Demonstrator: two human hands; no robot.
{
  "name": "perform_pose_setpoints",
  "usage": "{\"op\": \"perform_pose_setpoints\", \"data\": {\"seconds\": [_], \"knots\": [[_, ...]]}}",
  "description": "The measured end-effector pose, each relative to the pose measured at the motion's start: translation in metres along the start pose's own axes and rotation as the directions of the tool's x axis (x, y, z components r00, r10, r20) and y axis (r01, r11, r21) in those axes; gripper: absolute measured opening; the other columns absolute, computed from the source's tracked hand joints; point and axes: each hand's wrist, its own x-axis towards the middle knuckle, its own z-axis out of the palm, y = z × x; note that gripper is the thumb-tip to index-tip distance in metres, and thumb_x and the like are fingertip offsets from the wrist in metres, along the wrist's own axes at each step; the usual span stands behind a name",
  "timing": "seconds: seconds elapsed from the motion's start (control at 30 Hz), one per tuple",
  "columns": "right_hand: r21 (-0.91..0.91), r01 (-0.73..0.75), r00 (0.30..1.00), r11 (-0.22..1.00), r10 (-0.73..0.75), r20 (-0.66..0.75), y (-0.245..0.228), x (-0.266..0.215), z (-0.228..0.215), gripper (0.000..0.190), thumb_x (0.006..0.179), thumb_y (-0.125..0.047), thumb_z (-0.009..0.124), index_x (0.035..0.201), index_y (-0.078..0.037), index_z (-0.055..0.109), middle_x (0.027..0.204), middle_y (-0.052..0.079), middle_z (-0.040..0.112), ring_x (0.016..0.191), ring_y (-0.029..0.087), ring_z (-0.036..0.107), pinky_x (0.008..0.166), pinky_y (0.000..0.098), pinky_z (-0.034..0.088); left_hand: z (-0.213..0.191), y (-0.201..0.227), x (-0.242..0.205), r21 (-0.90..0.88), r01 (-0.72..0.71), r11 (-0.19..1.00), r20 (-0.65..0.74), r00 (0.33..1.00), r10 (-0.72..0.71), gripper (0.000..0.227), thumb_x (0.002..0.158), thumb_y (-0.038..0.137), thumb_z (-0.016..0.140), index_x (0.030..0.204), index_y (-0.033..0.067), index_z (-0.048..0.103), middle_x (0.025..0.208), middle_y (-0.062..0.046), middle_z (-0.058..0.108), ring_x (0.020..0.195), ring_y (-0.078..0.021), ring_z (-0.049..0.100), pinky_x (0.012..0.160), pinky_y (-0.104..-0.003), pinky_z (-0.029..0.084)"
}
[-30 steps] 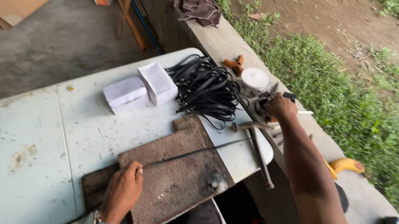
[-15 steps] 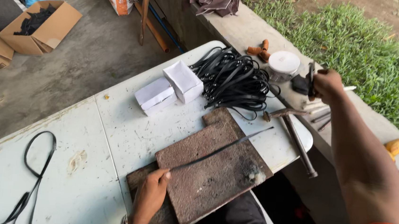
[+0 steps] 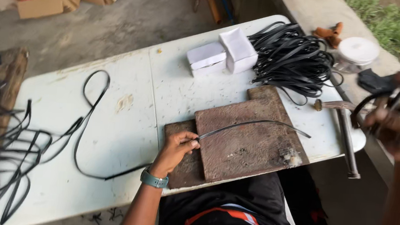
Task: The person repeatedly picks up long black leather straps, measures them against a wooden block, and cuts them into shorter lengths using shears. The cut pieces are placed on the table while the process continues.
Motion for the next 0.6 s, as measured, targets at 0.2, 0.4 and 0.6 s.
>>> {"op": "perform_pose_setpoints", "data": {"seconds": [0.2, 0.4, 0.6], "knots": [[-0.186, -0.543, 0.835, 0.819, 0.550, -0.019, 0.034, -0.126, 0.155, 0.040, 0.088, -0.032, 0.069, 0.115, -0.003, 0.060, 0.058, 0.007, 0.051, 0.041, 0.018, 0.050, 0.038, 0.0288, 0.037, -0.001, 0.002, -0.024, 0.008, -0.008, 1.000, -0.021, 1.000, 0.008, 0.019, 0.096, 0.012, 0.069, 0.109, -0.0007, 0.072, 0.091, -0.009, 0.078, 0.082, -0.0133, 0.071, 0.069, -0.026, 0.056], [-0.220, -0.720, 0.568, 0.658, 0.741, 0.357, 0.040, -0.155, 0.235, 0.032, 0.095, -0.028, 0.062, 0.116, -0.005, 0.057, 0.064, 0.002, 0.052, 0.049, 0.014, 0.054, 0.046, 0.0290, 0.044, -0.010, 0.007, -0.046, 0.092, 0.056, 0.994, -0.045, 0.998, -0.052, 0.018, 0.094, 0.012, 0.069, 0.104, -0.0016, 0.074, 0.087, -0.008, 0.078, 0.076, -0.0132, 0.069, 0.066, -0.028, 0.057], [-0.231, -0.755, 0.465, 0.614, 0.749, 0.471, 0.034, -0.154, 0.247, 0.039, 0.098, -0.034, 0.064, 0.119, -0.004, 0.055, 0.063, 0.001, 0.048, 0.046, 0.013, 0.052, 0.044, 0.0268, 0.044, -0.014, -0.003, -0.049, 0.075, 0.085, 0.994, -0.067, 0.995, -0.080, 0.020, 0.094, 0.013, 0.069, 0.108, -0.0002, 0.074, 0.087, -0.009, 0.078, 0.074, -0.0128, 0.068, 0.067, -0.028, 0.057]]}}
